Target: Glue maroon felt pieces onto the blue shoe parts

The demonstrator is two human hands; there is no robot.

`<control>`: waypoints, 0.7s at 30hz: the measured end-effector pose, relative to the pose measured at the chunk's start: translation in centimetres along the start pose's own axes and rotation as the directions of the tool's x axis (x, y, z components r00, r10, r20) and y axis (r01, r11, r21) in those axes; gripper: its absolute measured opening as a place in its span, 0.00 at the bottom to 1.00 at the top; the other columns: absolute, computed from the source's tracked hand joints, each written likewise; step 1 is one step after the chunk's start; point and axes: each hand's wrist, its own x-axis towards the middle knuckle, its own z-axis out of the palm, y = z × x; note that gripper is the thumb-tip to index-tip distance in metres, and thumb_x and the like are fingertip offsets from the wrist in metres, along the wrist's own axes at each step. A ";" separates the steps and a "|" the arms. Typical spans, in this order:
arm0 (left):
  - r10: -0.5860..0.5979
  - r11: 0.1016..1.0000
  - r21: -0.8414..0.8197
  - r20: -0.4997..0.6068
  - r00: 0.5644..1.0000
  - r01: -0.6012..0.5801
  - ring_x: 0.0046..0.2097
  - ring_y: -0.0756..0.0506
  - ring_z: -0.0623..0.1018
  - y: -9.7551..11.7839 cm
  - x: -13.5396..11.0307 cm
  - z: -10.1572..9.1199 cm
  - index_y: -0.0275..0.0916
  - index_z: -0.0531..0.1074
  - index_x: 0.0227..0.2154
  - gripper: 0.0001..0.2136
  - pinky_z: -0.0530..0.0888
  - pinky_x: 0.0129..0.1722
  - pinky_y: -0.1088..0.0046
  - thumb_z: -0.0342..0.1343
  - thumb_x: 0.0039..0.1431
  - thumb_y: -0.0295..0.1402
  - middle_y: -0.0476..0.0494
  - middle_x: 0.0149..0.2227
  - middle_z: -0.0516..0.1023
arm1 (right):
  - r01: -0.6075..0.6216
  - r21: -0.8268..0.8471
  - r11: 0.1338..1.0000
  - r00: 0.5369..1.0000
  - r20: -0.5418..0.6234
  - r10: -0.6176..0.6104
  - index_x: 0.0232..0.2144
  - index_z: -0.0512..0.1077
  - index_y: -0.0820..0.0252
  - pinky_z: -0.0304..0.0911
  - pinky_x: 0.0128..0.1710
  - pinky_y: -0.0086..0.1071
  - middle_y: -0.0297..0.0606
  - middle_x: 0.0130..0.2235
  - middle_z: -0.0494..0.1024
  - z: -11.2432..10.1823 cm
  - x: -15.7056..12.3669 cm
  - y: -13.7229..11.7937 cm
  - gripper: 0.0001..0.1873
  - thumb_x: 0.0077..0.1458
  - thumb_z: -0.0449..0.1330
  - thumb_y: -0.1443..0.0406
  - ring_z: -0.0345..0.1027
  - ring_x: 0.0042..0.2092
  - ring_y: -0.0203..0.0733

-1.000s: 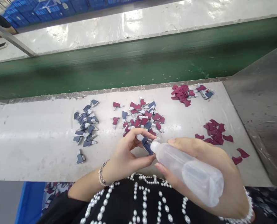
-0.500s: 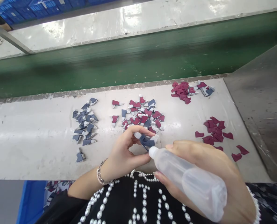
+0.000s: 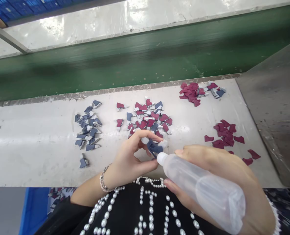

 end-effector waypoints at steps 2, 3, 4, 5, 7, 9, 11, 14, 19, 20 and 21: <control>-0.009 1.000 0.000 0.016 1.000 0.009 0.48 0.44 0.78 0.1 0.0 0.1 0.46 0.69 0.50 0.25 0.78 0.43 0.71 0.66 0.50 0.20 0.45 0.47 0.77 | 0.000 -0.064 0.998 1.000 -0.014 -0.001 0.34 0.67 0.46 0.71 0.29 0.31 0.26 0.29 0.74 0.1 -0.2 0.1 0.10 0.53 0.66 0.58 0.68 0.25 0.40; -0.011 1.000 -0.001 0.022 1.000 0.011 0.47 0.44 0.79 0.1 0.0 0.1 0.46 0.69 0.50 0.25 0.78 0.43 0.71 0.66 0.51 0.20 0.46 0.47 0.77 | -0.001 -0.108 0.994 1.000 -0.023 -0.002 0.35 0.67 0.46 0.70 0.28 0.32 0.26 0.30 0.75 0.2 -0.3 0.1 0.10 0.54 0.65 0.57 0.69 0.26 0.41; -0.009 1.000 -0.003 0.027 1.000 0.009 0.47 0.44 0.79 0.1 0.0 0.1 0.46 0.69 0.50 0.25 0.78 0.43 0.71 0.66 0.51 0.20 0.46 0.47 0.77 | -0.003 -0.153 0.988 0.999 -0.032 -0.002 0.36 0.67 0.46 0.69 0.26 0.33 0.27 0.30 0.75 0.2 -0.4 0.2 0.11 0.54 0.65 0.55 0.69 0.26 0.42; -0.007 1.000 -0.003 0.031 0.999 0.007 0.47 0.44 0.79 0.2 0.0 0.1 0.46 0.69 0.50 0.25 0.78 0.43 0.72 0.67 0.51 0.21 0.46 0.47 0.78 | -0.010 -0.192 0.981 0.999 -0.041 0.003 0.37 0.67 0.46 0.68 0.25 0.34 0.28 0.31 0.75 0.2 -0.5 0.3 0.12 0.54 0.64 0.54 0.69 0.26 0.43; -0.002 1.000 -0.001 0.039 0.999 0.002 0.47 0.44 0.79 0.2 0.0 0.1 0.46 0.69 0.49 0.24 0.78 0.43 0.72 0.67 0.52 0.22 0.46 0.47 0.78 | -0.019 -0.229 0.973 0.999 -0.047 0.009 0.38 0.67 0.45 0.66 0.23 0.35 0.28 0.31 0.75 0.2 -0.4 0.4 0.13 0.54 0.64 0.52 0.69 0.26 0.44; 0.006 1.000 0.008 0.042 0.999 -0.006 0.47 0.44 0.79 0.2 0.1 0.0 0.46 0.69 0.49 0.24 0.78 0.43 0.72 0.67 0.51 0.22 0.46 0.47 0.78 | -0.016 -0.200 0.980 0.999 -0.035 0.009 0.37 0.67 0.45 0.65 0.23 0.35 0.26 0.30 0.74 0.1 -0.3 0.3 0.13 0.54 0.64 0.52 0.68 0.25 0.43; 0.011 1.000 0.019 0.041 0.999 -0.011 0.48 0.44 0.78 0.1 0.1 -0.1 0.45 0.69 0.50 0.25 0.78 0.44 0.72 0.66 0.51 0.20 0.46 0.47 0.77 | -0.008 -0.138 0.990 1.000 -0.011 0.006 0.36 0.67 0.45 0.66 0.25 0.34 0.25 0.28 0.74 0.0 -0.1 0.2 0.12 0.53 0.66 0.55 0.66 0.23 0.41; 0.009 1.000 0.029 0.032 0.999 -0.010 0.48 0.44 0.78 0.1 0.0 -0.2 0.44 0.68 0.50 0.25 0.78 0.44 0.72 0.65 0.50 0.19 0.45 0.47 0.76 | -0.011 -0.071 0.997 1.000 0.018 0.012 0.34 0.67 0.46 0.67 0.28 0.32 0.24 0.28 0.74 -0.1 -0.1 -0.1 0.12 0.52 0.67 0.58 0.65 0.23 0.39; 0.021 0.998 0.059 0.027 0.999 -0.023 0.45 0.46 0.78 0.2 -0.1 -0.2 0.44 0.68 0.50 0.25 0.78 0.42 0.73 0.65 0.51 0.20 0.45 0.47 0.77 | -0.033 -0.046 0.998 0.997 0.073 0.036 0.31 0.67 0.48 0.67 0.29 0.33 0.23 0.25 0.70 -0.5 -0.7 -0.1 0.12 0.52 0.68 0.59 0.59 0.19 0.36; 0.021 0.998 0.066 0.031 0.999 -0.023 0.45 0.46 0.78 0.2 -0.1 -0.2 0.43 0.68 0.50 0.25 0.78 0.41 0.73 0.65 0.51 0.20 0.45 0.47 0.77 | -0.037 -0.046 0.998 0.996 0.082 0.041 0.30 0.66 0.49 0.66 0.29 0.33 0.23 0.24 0.69 -0.5 -0.8 -0.1 0.12 0.52 0.68 0.58 0.57 0.18 0.36; 0.021 0.997 0.074 0.032 0.999 -0.023 0.45 0.46 0.78 0.2 -0.1 -0.2 0.43 0.68 0.50 0.25 0.78 0.41 0.73 0.65 0.51 0.20 0.45 0.46 0.77 | -0.045 -0.044 0.998 0.995 0.092 0.049 0.28 0.65 0.49 0.65 0.28 0.33 0.23 0.23 0.68 -0.6 -1.0 -0.1 0.13 0.53 0.67 0.58 0.56 0.18 0.36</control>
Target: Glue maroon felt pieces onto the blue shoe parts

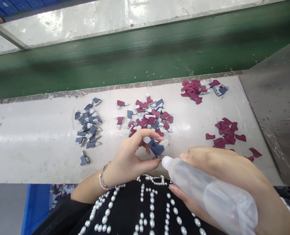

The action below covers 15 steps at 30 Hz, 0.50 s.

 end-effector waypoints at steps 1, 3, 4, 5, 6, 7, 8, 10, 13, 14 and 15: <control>-0.002 1.000 0.008 -0.004 1.000 0.002 0.44 0.46 0.78 0.0 0.0 0.0 0.42 0.68 0.50 0.24 0.78 0.40 0.73 0.66 0.51 0.20 0.45 0.46 0.77 | -0.007 0.005 1.000 1.000 0.006 0.007 0.28 0.65 0.50 0.65 0.27 0.34 0.23 0.22 0.68 0.0 -0.1 0.0 0.13 0.53 0.67 0.58 0.56 0.18 0.36; -0.007 1.000 0.024 -0.020 1.000 0.007 0.44 0.47 0.78 0.0 0.0 0.0 0.42 0.69 0.49 0.23 0.78 0.39 0.73 0.66 0.51 0.21 0.45 0.46 0.77 | -0.022 0.021 1.000 1.000 0.022 0.021 0.26 0.64 0.50 0.63 0.26 0.34 0.23 0.22 0.67 0.0 -0.3 0.0 0.14 0.54 0.66 0.57 0.56 0.17 0.35; -0.010 0.999 0.030 -0.024 1.000 0.011 0.44 0.47 0.78 0.1 0.0 0.0 0.41 0.69 0.49 0.23 0.78 0.39 0.73 0.66 0.52 0.21 0.45 0.45 0.77 | -0.029 0.028 0.999 0.999 0.030 0.028 0.26 0.64 0.50 0.63 0.25 0.34 0.23 0.22 0.67 0.0 -0.3 0.1 0.14 0.54 0.66 0.57 0.57 0.17 0.35; -0.010 0.999 0.034 -0.025 1.000 0.011 0.44 0.47 0.78 0.1 0.0 0.0 0.41 0.69 0.49 0.23 0.78 0.39 0.73 0.66 0.52 0.21 0.45 0.45 0.77 | -0.032 0.031 0.999 0.999 0.034 0.031 0.26 0.64 0.50 0.63 0.25 0.34 0.23 0.22 0.67 0.0 -0.3 0.1 0.14 0.54 0.66 0.57 0.57 0.17 0.35; -0.011 0.999 0.035 -0.020 1.000 0.012 0.44 0.46 0.78 0.1 0.0 0.0 0.41 0.69 0.49 0.23 0.78 0.39 0.73 0.66 0.52 0.21 0.45 0.45 0.77 | -0.032 0.029 0.999 0.999 0.034 0.031 0.26 0.64 0.50 0.63 0.25 0.34 0.23 0.22 0.67 0.0 -0.3 0.1 0.14 0.54 0.66 0.57 0.57 0.17 0.35; -0.012 0.999 0.036 -0.014 1.000 0.012 0.44 0.46 0.78 0.1 -0.1 0.0 0.42 0.69 0.49 0.23 0.78 0.39 0.72 0.66 0.52 0.21 0.45 0.46 0.77 | -0.030 0.026 0.999 0.999 0.034 0.029 0.26 0.65 0.50 0.63 0.26 0.34 0.23 0.22 0.68 0.0 -0.3 0.1 0.13 0.54 0.66 0.56 0.58 0.17 0.35; -0.012 0.999 0.037 -0.010 1.000 0.013 0.44 0.46 0.78 0.1 -0.1 -0.1 0.42 0.69 0.50 0.23 0.78 0.39 0.72 0.66 0.52 0.22 0.45 0.46 0.77 | -0.029 0.023 0.999 0.999 0.034 0.028 0.26 0.65 0.49 0.63 0.26 0.34 0.23 0.22 0.68 0.1 -0.3 0.1 0.13 0.54 0.66 0.56 0.57 0.17 0.36; -0.013 0.999 0.040 0.002 1.000 0.013 0.45 0.45 0.78 0.2 -0.1 -0.2 0.42 0.68 0.50 0.23 0.78 0.40 0.71 0.66 0.52 0.22 0.45 0.47 0.77 | -0.026 0.007 1.000 0.999 0.031 0.026 0.27 0.66 0.48 0.64 0.26 0.35 0.23 0.22 0.69 0.1 -0.1 0.1 0.12 0.54 0.65 0.56 0.58 0.17 0.37; -0.010 0.999 0.045 0.040 0.999 0.008 0.45 0.45 0.78 0.3 -0.1 -0.2 0.42 0.67 0.51 0.23 0.78 0.42 0.70 0.66 0.52 0.22 0.44 0.47 0.77 | -0.020 -0.043 0.999 1.000 -0.008 0.020 0.31 0.67 0.47 0.63 0.25 0.36 0.25 0.24 0.72 0.2 0.1 0.0 0.11 0.54 0.65 0.53 0.62 0.20 0.41; -0.008 0.999 0.053 0.054 0.998 0.006 0.46 0.44 0.79 0.4 -0.1 -0.2 0.41 0.67 0.51 0.24 0.78 0.43 0.69 0.66 0.52 0.22 0.44 0.47 0.77 | -0.019 -0.061 0.998 0.999 -0.028 0.017 0.32 0.67 0.46 0.62 0.24 0.37 0.25 0.25 0.73 0.2 0.2 0.0 0.11 0.54 0.64 0.52 0.62 0.21 0.41; -0.008 0.998 0.066 0.065 0.998 0.004 0.46 0.44 0.79 0.4 -0.1 -0.2 0.41 0.67 0.51 0.24 0.78 0.43 0.69 0.66 0.52 0.22 0.43 0.47 0.78 | -0.014 -0.077 0.997 0.999 -0.042 0.011 0.33 0.67 0.46 0.62 0.23 0.37 0.26 0.25 0.73 0.2 0.3 -0.1 0.11 0.55 0.63 0.52 0.63 0.21 0.42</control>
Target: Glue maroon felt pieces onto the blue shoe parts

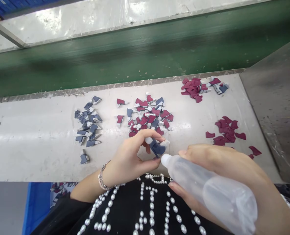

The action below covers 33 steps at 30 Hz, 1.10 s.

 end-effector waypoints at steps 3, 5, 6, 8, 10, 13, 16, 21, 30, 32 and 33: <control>0.007 0.999 0.045 0.026 1.000 -0.008 0.46 0.43 0.79 0.1 0.0 0.0 0.42 0.67 0.51 0.25 0.79 0.42 0.68 0.65 0.51 0.21 0.43 0.48 0.78 | 0.042 -0.023 0.999 0.998 -0.038 -0.042 0.33 0.66 0.46 0.61 0.22 0.37 0.25 0.26 0.75 -0.1 0.2 -0.2 0.09 0.57 0.62 0.54 0.65 0.21 0.42; 0.010 0.998 0.062 0.032 0.999 -0.012 0.46 0.42 0.79 0.2 0.0 0.0 0.42 0.67 0.52 0.25 0.79 0.41 0.68 0.65 0.51 0.21 0.43 0.48 0.78 | 0.058 -0.029 0.998 0.997 -0.048 -0.059 0.32 0.65 0.46 0.61 0.22 0.37 0.26 0.27 0.76 -0.2 0.2 -0.2 0.10 0.57 0.62 0.55 0.68 0.23 0.43; 0.009 0.998 0.065 0.027 1.000 -0.011 0.46 0.42 0.80 0.2 0.0 0.0 0.42 0.67 0.51 0.24 0.79 0.41 0.68 0.65 0.52 0.21 0.42 0.48 0.78 | 0.050 -0.029 0.998 0.998 -0.040 -0.051 0.32 0.65 0.46 0.60 0.21 0.38 0.26 0.27 0.75 -0.2 0.2 -0.2 0.10 0.56 0.63 0.55 0.67 0.22 0.43; 0.006 0.998 0.067 -0.003 1.000 -0.006 0.45 0.43 0.80 0.2 0.0 -0.1 0.42 0.68 0.51 0.23 0.79 0.40 0.68 0.65 0.53 0.22 0.42 0.47 0.78 | 0.014 -0.026 1.000 1.000 0.011 -0.014 0.30 0.65 0.46 0.56 0.18 0.39 0.24 0.24 0.73 -0.2 0.0 -0.2 0.12 0.54 0.65 0.54 0.64 0.19 0.42; 0.013 0.998 0.067 -0.044 0.999 -0.010 0.44 0.43 0.79 0.2 0.0 -0.2 0.42 0.68 0.50 0.23 0.79 0.39 0.69 0.66 0.52 0.22 0.42 0.46 0.78 | -0.009 -0.017 1.000 0.998 0.060 0.010 0.28 0.65 0.46 0.50 0.15 0.39 0.23 0.22 0.71 -0.2 -0.1 -0.1 0.13 0.52 0.67 0.54 0.60 0.16 0.40; 0.017 0.998 0.069 -0.078 0.997 -0.012 0.45 0.43 0.79 0.2 -0.1 -0.2 0.42 0.68 0.50 0.24 0.79 0.39 0.69 0.66 0.51 0.20 0.42 0.47 0.78 | 0.001 -0.027 1.000 0.997 0.077 0.001 0.27 0.64 0.47 0.46 0.14 0.39 0.23 0.21 0.69 -0.2 -0.2 -0.1 0.15 0.51 0.68 0.55 0.59 0.16 0.39; 0.017 0.997 0.073 -0.093 0.996 -0.010 0.46 0.42 0.79 0.1 -0.1 -0.1 0.42 0.68 0.51 0.24 0.80 0.39 0.69 0.66 0.52 0.22 0.42 0.47 0.78 | -0.008 -0.013 1.000 0.997 0.074 0.009 0.27 0.63 0.47 0.50 0.15 0.38 0.22 0.21 0.69 -0.3 -0.1 -0.1 0.15 0.52 0.67 0.56 0.59 0.16 0.38; 0.027 0.994 0.104 -0.108 0.994 -0.016 0.46 0.44 0.79 0.0 0.0 -0.1 0.42 0.68 0.50 0.21 0.80 0.39 0.70 0.65 0.55 0.24 0.42 0.47 0.77 | 0.008 0.101 0.995 0.999 -0.033 -0.004 0.30 0.57 0.48 0.65 0.25 0.31 0.22 0.23 0.70 -0.2 0.3 -0.3 0.15 0.57 0.63 0.62 0.68 0.23 0.38; 0.021 0.996 0.090 -0.128 0.992 -0.010 0.44 0.45 0.79 0.0 0.2 0.0 0.41 0.68 0.49 0.20 0.79 0.38 0.71 0.65 0.55 0.25 0.42 0.46 0.77 | -0.004 0.110 0.994 0.999 -0.035 0.008 0.29 0.59 0.49 0.66 0.25 0.29 0.21 0.24 0.71 -0.4 0.7 -0.5 0.15 0.56 0.65 0.62 0.67 0.22 0.35; 0.019 0.997 0.081 -0.133 0.991 -0.008 0.44 0.45 0.79 0.0 0.2 0.0 0.41 0.68 0.49 0.19 0.79 0.39 0.71 0.65 0.55 0.25 0.42 0.45 0.77 | -0.011 0.105 0.994 0.998 -0.067 0.018 0.30 0.57 0.49 0.66 0.24 0.29 0.22 0.24 0.70 -0.5 0.7 -0.4 0.16 0.57 0.63 0.61 0.68 0.23 0.36; 0.014 0.997 0.077 -0.137 0.990 -0.004 0.43 0.45 0.79 0.0 0.2 0.0 0.41 0.68 0.49 0.19 0.79 0.39 0.70 0.65 0.56 0.25 0.42 0.45 0.77 | -0.011 0.094 0.995 0.997 -0.069 0.018 0.30 0.57 0.48 0.66 0.24 0.29 0.22 0.24 0.70 -0.5 0.7 -0.4 0.15 0.58 0.63 0.61 0.67 0.23 0.37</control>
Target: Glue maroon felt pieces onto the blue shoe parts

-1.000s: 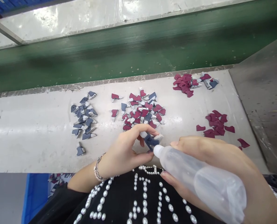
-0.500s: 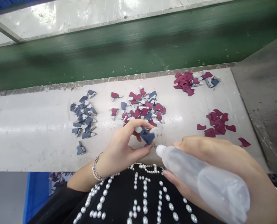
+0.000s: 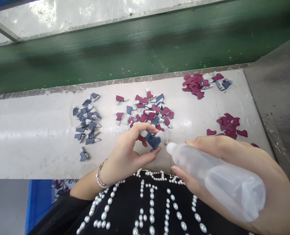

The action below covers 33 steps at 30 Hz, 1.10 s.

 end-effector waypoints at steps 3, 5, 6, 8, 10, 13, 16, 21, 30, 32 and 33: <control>-0.009 1.000 -0.009 0.006 1.000 0.009 0.44 0.44 0.79 0.0 0.0 0.0 0.41 0.68 0.49 0.20 0.79 0.38 0.70 0.65 0.55 0.25 0.42 0.46 0.77 | 0.013 -0.025 1.000 0.999 0.033 -0.012 0.28 0.57 0.49 0.66 0.23 0.31 0.23 0.23 0.70 0.1 0.0 0.0 0.15 0.57 0.63 0.60 0.65 0.21 0.38; -0.004 1.000 -0.009 0.015 1.000 0.004 0.45 0.44 0.78 -0.1 0.0 0.0 0.41 0.68 0.50 0.21 0.79 0.38 0.70 0.65 0.54 0.24 0.42 0.46 0.77 | 0.024 -0.023 0.999 0.997 0.067 -0.023 0.27 0.58 0.49 0.66 0.23 0.32 0.23 0.23 0.69 0.1 -0.1 0.0 0.16 0.56 0.64 0.60 0.63 0.20 0.37; 0.000 1.000 -0.009 0.018 1.000 0.001 0.45 0.44 0.78 -0.1 0.0 0.0 0.41 0.68 0.49 0.21 0.79 0.38 0.70 0.65 0.54 0.24 0.42 0.46 0.77 | 0.023 -0.021 1.000 0.997 0.072 -0.021 0.28 0.58 0.49 0.66 0.23 0.31 0.23 0.23 0.69 0.1 -0.1 -0.1 0.16 0.56 0.64 0.60 0.63 0.20 0.37; 0.002 1.000 -0.012 0.019 1.000 -0.002 0.45 0.44 0.78 0.0 0.0 0.0 0.42 0.68 0.49 0.21 0.79 0.38 0.70 0.65 0.54 0.23 0.42 0.46 0.77 | 0.005 -0.012 1.000 0.999 0.050 -0.005 0.28 0.57 0.49 0.65 0.22 0.31 0.23 0.23 0.69 -0.1 -0.1 -0.1 0.15 0.57 0.63 0.61 0.65 0.21 0.37; -0.002 1.000 -0.023 0.026 1.000 0.002 0.45 0.44 0.78 0.0 0.0 0.0 0.42 0.68 0.49 0.21 0.79 0.40 0.70 0.65 0.54 0.23 0.43 0.46 0.77 | -0.019 0.011 1.000 1.000 0.021 0.019 0.29 0.56 0.49 0.64 0.22 0.30 0.22 0.24 0.68 -0.3 -0.1 -0.1 0.15 0.57 0.63 0.62 0.66 0.23 0.37; -0.015 0.999 -0.052 0.047 0.999 0.017 0.46 0.44 0.79 -0.1 -0.1 -0.1 0.41 0.68 0.49 0.21 0.79 0.42 0.69 0.66 0.54 0.25 0.43 0.46 0.76 | -0.039 0.054 0.998 0.999 0.011 0.039 0.30 0.58 0.48 0.64 0.23 0.29 0.22 0.25 0.67 -0.5 0.1 0.0 0.15 0.57 0.64 0.62 0.66 0.23 0.36; -0.025 0.997 -0.068 0.045 0.999 0.028 0.46 0.43 0.79 -0.1 -0.2 -0.1 0.41 0.68 0.49 0.20 0.79 0.43 0.67 0.66 0.55 0.26 0.42 0.46 0.76 | -0.031 0.047 0.998 1.000 0.002 0.031 0.31 0.60 0.46 0.66 0.24 0.31 0.22 0.26 0.68 -0.5 0.1 0.1 0.13 0.57 0.64 0.60 0.67 0.24 0.37; -0.030 0.998 -0.054 0.041 0.999 0.032 0.48 0.42 0.79 -0.1 -0.3 0.0 0.42 0.68 0.49 0.20 0.79 0.43 0.67 0.66 0.55 0.26 0.42 0.47 0.76 | 0.006 0.002 1.000 0.999 0.039 -0.006 0.30 0.58 0.47 0.65 0.22 0.34 0.24 0.25 0.70 -0.6 0.1 0.1 0.14 0.57 0.63 0.60 0.67 0.23 0.40; -0.048 0.994 -0.095 0.088 0.995 0.056 0.45 0.43 0.80 0.2 -0.1 -0.1 0.41 0.69 0.48 0.19 0.80 0.41 0.68 0.67 0.54 0.27 0.42 0.45 0.78 | -0.019 0.065 0.998 0.999 0.047 0.016 0.32 0.61 0.45 0.68 0.25 0.31 0.22 0.27 0.70 -0.6 0.2 0.2 0.13 0.56 0.65 0.60 0.69 0.24 0.38; -0.051 0.993 -0.100 0.091 0.995 0.060 0.45 0.43 0.80 0.3 -0.1 -0.1 0.41 0.69 0.48 0.19 0.80 0.41 0.68 0.67 0.55 0.27 0.42 0.45 0.78 | -0.008 0.052 0.999 0.999 0.046 0.006 0.32 0.60 0.46 0.68 0.25 0.31 0.22 0.26 0.70 -0.6 0.2 0.2 0.14 0.57 0.64 0.60 0.69 0.24 0.38; -0.047 0.993 -0.100 0.082 0.995 0.055 0.45 0.43 0.80 0.3 -0.2 -0.1 0.41 0.69 0.48 0.19 0.80 0.42 0.68 0.67 0.55 0.27 0.42 0.45 0.78 | -0.006 0.037 0.999 0.999 0.036 0.005 0.32 0.60 0.46 0.68 0.24 0.31 0.23 0.26 0.70 -0.6 0.1 0.1 0.13 0.57 0.64 0.60 0.68 0.24 0.38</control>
